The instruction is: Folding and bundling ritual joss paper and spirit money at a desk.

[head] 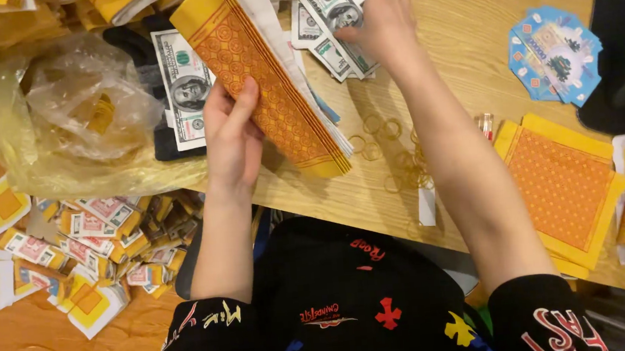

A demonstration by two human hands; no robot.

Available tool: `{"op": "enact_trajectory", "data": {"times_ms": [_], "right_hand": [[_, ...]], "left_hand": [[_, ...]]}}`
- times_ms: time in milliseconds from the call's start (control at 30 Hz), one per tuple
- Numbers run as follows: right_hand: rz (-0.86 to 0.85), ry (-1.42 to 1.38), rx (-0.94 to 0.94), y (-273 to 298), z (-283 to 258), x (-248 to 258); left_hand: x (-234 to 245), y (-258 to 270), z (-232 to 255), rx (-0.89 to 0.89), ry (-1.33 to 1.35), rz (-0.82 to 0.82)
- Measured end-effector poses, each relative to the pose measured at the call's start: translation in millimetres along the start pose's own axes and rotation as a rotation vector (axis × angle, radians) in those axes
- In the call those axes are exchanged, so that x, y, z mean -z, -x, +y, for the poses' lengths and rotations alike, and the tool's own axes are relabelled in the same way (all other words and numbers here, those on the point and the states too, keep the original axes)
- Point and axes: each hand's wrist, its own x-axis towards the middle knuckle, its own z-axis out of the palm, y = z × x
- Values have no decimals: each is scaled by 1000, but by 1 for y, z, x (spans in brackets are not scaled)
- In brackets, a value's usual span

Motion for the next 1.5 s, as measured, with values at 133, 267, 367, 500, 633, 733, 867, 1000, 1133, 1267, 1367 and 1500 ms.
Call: {"op": "enact_trajectory", "data": {"times_ms": [133, 267, 367, 500, 633, 733, 867, 1000, 1133, 1267, 1367, 1500], "right_hand": [[-167, -125, -109, -10, -1, 12], [-190, -163, 13, -14, 4, 7], [15, -342, 113, 14, -2, 28], [167, -743, 349, 97, -29, 53], [72, -605, 359, 147, -70, 27], [235, -418, 353, 152, -84, 12], [191, -641, 532, 142, -81, 7], [178, -539, 655, 130, -61, -2], [-177, -53, 770, 116, -65, -19], [-180, 290, 753, 110, -77, -29], [105, 477, 815, 104, -74, -50], [4, 85, 643, 111, -63, -25]], "left_hand": [[2, -1, 3, 19, 29, 21], [4, -4, 4, 4, 18, 71], [9, -5, -5, -47, -6, 156], [-6, 1, -12, -45, -121, 151], [-32, 17, -7, 6, -130, 120], [-40, 27, 5, 22, -330, 134], [-14, 11, 20, -53, -302, 87], [21, 7, 79, -138, -227, 229], [34, 18, 98, -111, -494, 375], [40, 21, 92, -60, -601, 376], [48, 22, 86, 32, -546, 422], [44, 25, 84, 9, -422, 350]]}}
